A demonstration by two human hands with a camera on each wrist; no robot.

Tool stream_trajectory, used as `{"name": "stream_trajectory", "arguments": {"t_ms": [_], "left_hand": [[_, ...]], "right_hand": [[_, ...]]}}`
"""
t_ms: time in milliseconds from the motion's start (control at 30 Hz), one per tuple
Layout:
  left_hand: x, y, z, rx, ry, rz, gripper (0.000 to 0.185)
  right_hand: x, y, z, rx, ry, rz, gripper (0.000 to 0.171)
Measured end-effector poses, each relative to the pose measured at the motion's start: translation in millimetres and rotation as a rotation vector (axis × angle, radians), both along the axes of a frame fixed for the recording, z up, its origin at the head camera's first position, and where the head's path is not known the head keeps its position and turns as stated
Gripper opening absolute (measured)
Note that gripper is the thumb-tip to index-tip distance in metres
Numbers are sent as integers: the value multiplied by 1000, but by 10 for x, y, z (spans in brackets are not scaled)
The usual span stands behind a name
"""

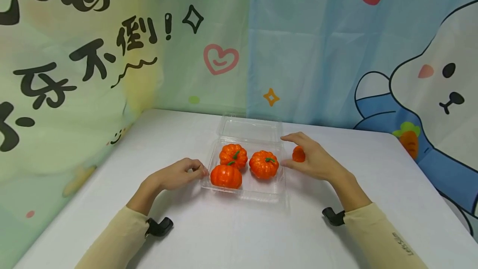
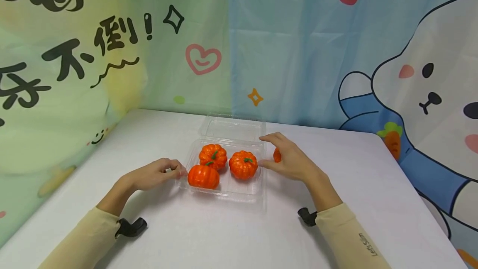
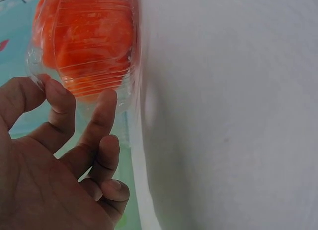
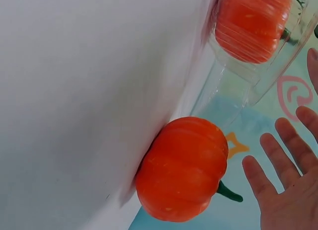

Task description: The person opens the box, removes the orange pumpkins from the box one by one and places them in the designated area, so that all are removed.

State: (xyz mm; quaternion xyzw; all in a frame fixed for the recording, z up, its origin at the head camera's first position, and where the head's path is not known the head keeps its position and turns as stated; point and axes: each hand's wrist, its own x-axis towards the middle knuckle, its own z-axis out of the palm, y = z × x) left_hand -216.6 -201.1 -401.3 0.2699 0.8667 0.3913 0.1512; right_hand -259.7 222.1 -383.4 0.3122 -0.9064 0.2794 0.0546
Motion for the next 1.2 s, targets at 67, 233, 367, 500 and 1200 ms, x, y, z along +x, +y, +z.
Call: {"name": "stream_trajectory", "arguments": {"t_ms": [67,233,367,500,1200], "left_hand": [[-2,-6,-10,1,-1,-2,27],[-3,-8,-15,7,-4,-6,27],[-1,-6,-5,16,-10,-10,27],[-9,-10,-30,5,-15,1,26],[-34,-11,-32,0,-13,2,26]], "right_hand": [[0,-21,-6,-3,5,13,68],[2,-83,-21,-9,15,40,69],[6,-136,-24,3,-6,45,71],[20,-173,-15,13,-16,46,71],[-10,-382,-3,104,-21,112,66]]}}
